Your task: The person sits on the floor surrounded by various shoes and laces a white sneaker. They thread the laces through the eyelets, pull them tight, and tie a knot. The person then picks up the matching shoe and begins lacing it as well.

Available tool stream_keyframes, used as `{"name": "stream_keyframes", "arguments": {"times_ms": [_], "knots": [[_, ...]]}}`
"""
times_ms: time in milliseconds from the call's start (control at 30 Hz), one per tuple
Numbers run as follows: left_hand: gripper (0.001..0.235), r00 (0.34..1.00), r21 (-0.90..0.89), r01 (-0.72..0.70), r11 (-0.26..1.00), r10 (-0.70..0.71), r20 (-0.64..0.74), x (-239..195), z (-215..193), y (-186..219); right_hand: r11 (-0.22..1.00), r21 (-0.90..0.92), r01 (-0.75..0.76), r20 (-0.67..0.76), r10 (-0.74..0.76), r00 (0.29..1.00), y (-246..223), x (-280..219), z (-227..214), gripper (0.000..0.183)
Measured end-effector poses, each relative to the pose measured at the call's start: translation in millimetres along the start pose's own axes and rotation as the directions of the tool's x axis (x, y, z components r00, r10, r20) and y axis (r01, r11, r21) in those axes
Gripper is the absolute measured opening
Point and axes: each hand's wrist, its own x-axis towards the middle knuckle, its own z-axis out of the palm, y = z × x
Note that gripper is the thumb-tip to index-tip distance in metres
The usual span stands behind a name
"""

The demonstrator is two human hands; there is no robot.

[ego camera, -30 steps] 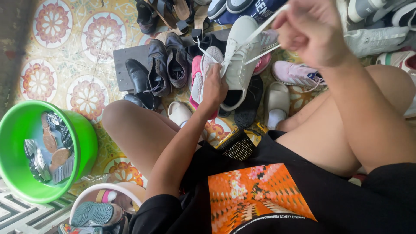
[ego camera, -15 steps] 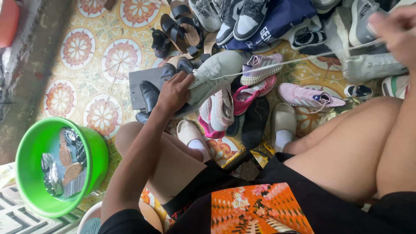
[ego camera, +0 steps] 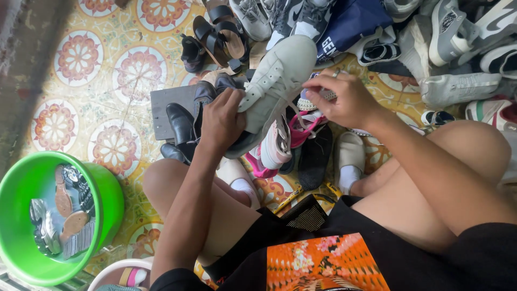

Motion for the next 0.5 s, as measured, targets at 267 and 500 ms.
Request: {"name": "stream_keyframes", "arguments": {"times_ms": [267, 500], "knots": [[0.021, 0.999, -0.013, -0.023, 1.0, 0.023, -0.025, 10, 20, 14, 0.998, -0.009, -0.055, -0.138, 0.054, 0.989, 8, 15, 44, 0.008], [0.025, 0.999, -0.045, -0.013, 0.999, 0.011, -0.037, 9, 28, 14, 0.978, 0.122, -0.17, -0.294, 0.199, 0.935, 14, 14, 72, 0.027]]}}
